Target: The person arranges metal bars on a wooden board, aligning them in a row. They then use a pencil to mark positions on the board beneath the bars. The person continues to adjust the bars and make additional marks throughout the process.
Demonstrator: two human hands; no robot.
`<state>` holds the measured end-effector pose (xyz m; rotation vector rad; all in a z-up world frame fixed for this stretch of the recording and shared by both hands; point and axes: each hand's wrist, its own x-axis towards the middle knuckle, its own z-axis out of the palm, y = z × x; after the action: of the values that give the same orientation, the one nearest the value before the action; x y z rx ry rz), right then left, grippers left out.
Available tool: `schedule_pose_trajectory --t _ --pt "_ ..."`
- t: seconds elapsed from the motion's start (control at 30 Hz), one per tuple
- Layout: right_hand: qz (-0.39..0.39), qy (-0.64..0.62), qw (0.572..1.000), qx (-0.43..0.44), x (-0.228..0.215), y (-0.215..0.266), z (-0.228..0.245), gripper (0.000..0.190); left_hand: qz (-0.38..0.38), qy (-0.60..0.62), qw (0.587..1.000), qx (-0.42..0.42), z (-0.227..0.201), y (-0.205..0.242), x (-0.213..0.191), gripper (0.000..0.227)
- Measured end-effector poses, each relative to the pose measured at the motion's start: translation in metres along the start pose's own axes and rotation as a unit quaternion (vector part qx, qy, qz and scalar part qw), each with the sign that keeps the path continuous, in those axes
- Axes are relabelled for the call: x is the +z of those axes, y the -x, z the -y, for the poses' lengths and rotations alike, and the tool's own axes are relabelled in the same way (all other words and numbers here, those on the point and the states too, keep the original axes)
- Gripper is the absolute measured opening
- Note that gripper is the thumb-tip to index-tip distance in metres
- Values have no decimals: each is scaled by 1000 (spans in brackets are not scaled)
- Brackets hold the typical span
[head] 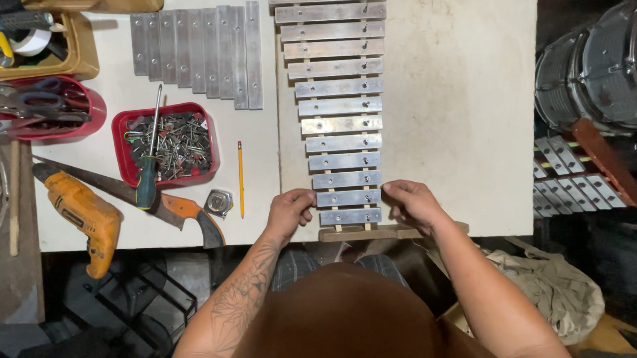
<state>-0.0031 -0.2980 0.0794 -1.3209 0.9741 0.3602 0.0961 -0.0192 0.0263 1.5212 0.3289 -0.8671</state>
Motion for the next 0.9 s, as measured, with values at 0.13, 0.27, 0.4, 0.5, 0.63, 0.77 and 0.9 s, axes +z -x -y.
schedule_pose_trajectory --t 0.13,0.27,0.4,0.5,0.63,0.77,0.9 --pt "-12 -31 999 -7 0 -15 5 36 -18 12 1000 12 -18 -4 2 23" --pt "-9 -37 999 -21 -1 -32 -1 30 -15 -7 1000 16 -20 -14 3 21" --pt "2 -28 999 -29 0 -36 -2 28 -13 -15 1000 9 -23 -15 3 23" --pt "6 -26 999 -28 -1 -34 2 27 -7 -16 1000 7 -23 -16 1 24" --pt "10 -13 999 -30 -2 -32 6 29 -6 -8 1000 7 -23 -16 2 25" --pt "12 -17 1000 -21 -1 -30 8 29 -6 4 1000 5 -28 -13 2 23" --pt "15 -19 999 -22 0 -29 11 30 -3 3 1000 8 -28 -14 2 24"
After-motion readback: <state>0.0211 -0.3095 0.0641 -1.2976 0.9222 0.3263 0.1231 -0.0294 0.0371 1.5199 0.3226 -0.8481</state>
